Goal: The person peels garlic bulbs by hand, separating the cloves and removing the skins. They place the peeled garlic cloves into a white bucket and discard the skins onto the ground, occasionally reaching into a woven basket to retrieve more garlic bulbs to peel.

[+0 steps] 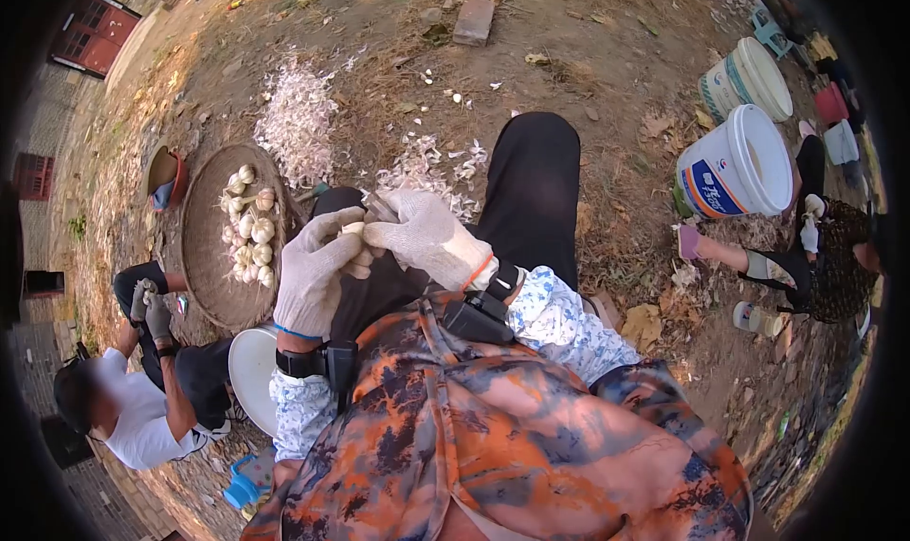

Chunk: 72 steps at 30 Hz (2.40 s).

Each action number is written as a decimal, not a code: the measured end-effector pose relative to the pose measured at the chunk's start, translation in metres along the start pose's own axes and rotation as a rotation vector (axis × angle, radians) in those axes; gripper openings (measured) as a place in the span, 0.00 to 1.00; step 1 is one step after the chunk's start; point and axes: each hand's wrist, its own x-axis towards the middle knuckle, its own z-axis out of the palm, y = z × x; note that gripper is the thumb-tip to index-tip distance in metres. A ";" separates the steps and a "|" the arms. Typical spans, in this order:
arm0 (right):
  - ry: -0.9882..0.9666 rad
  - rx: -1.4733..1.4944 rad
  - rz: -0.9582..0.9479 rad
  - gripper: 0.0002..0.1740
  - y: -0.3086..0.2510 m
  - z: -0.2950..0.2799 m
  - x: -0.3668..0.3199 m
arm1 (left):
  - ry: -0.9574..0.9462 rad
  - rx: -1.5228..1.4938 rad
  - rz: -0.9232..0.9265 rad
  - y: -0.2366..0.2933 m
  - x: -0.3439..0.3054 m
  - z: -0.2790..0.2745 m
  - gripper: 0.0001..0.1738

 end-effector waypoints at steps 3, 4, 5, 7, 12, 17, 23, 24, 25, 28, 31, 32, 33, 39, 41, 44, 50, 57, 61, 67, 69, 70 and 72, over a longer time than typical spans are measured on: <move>0.063 0.034 -0.010 0.13 0.006 -0.001 0.000 | 0.049 -0.079 0.010 -0.004 0.003 0.005 0.20; 0.063 0.034 -0.011 0.13 0.010 0.000 0.001 | 0.020 -0.144 -0.023 -0.006 0.006 0.003 0.19; 0.075 -0.001 -0.089 0.13 0.015 0.001 0.002 | -0.009 -0.209 -0.057 -0.008 0.007 0.001 0.18; 0.088 -0.032 -0.168 0.13 0.024 0.002 0.005 | 0.009 -0.191 -0.075 -0.007 0.008 0.000 0.18; 0.016 -0.236 -0.215 0.17 0.018 -0.001 0.008 | 0.185 0.081 0.013 -0.012 0.009 0.000 0.15; -0.026 -0.475 -0.234 0.19 0.021 0.000 0.007 | 0.293 0.859 0.522 -0.024 0.014 -0.004 0.17; -0.008 -0.569 -0.372 0.18 0.035 0.000 0.009 | 0.145 1.142 0.491 -0.007 0.010 -0.002 0.18; -0.040 -0.546 -0.382 0.17 0.035 0.000 0.011 | 0.146 1.141 0.490 -0.009 0.011 -0.008 0.18; -0.071 -0.522 -0.391 0.17 0.035 0.000 0.012 | 0.097 1.052 0.547 -0.012 0.012 -0.015 0.19; -0.085 -0.374 -0.259 0.16 0.029 0.000 0.011 | 0.102 0.645 0.276 0.004 0.000 -0.012 0.18; -0.045 -0.415 -0.277 0.16 0.027 -0.014 0.014 | 0.137 0.148 -0.006 0.007 -0.006 -0.013 0.16; -0.045 -0.415 -0.278 0.16 0.026 -0.013 0.012 | 0.128 -0.030 0.029 0.004 -0.006 -0.015 0.16; -0.041 -0.148 -0.087 0.16 0.014 -0.009 0.008 | 0.116 -0.080 0.031 0.002 -0.005 -0.016 0.18; 0.006 0.290 0.044 0.11 0.013 0.005 0.015 | 0.085 -0.183 0.043 -0.014 0.010 -0.001 0.17; 0.021 0.275 0.028 0.11 0.012 0.003 0.015 | 0.065 -0.172 0.074 -0.012 0.012 0.002 0.18; 0.021 0.230 0.020 0.09 0.006 0.000 0.009 | 0.132 -0.230 0.063 -0.009 0.014 0.010 0.20; 0.137 0.020 -0.125 0.10 0.023 0.009 0.012 | 0.086 -0.328 -0.014 -0.013 0.017 0.007 0.21; 0.386 -0.416 -0.421 0.09 0.026 0.010 0.012 | 0.071 -0.283 -0.018 -0.017 0.015 0.013 0.20; 0.385 -0.362 -0.477 0.10 0.022 0.009 0.015 | -0.005 -0.137 -0.014 -0.010 0.015 0.016 0.20; -0.005 0.670 0.051 0.07 0.019 -0.012 0.012 | -0.004 -0.573 -0.141 -0.025 0.024 -0.013 0.21; 0.014 0.606 0.068 0.07 0.013 -0.015 0.009 | -0.015 -0.626 -0.165 -0.025 0.022 -0.013 0.21; 0.038 0.543 0.084 0.07 0.011 -0.016 0.008 | 0.011 -0.509 -0.095 -0.024 0.020 -0.008 0.22; 0.092 0.445 0.044 0.08 0.011 -0.014 0.011 | 0.035 -0.390 -0.026 -0.019 0.016 -0.001 0.22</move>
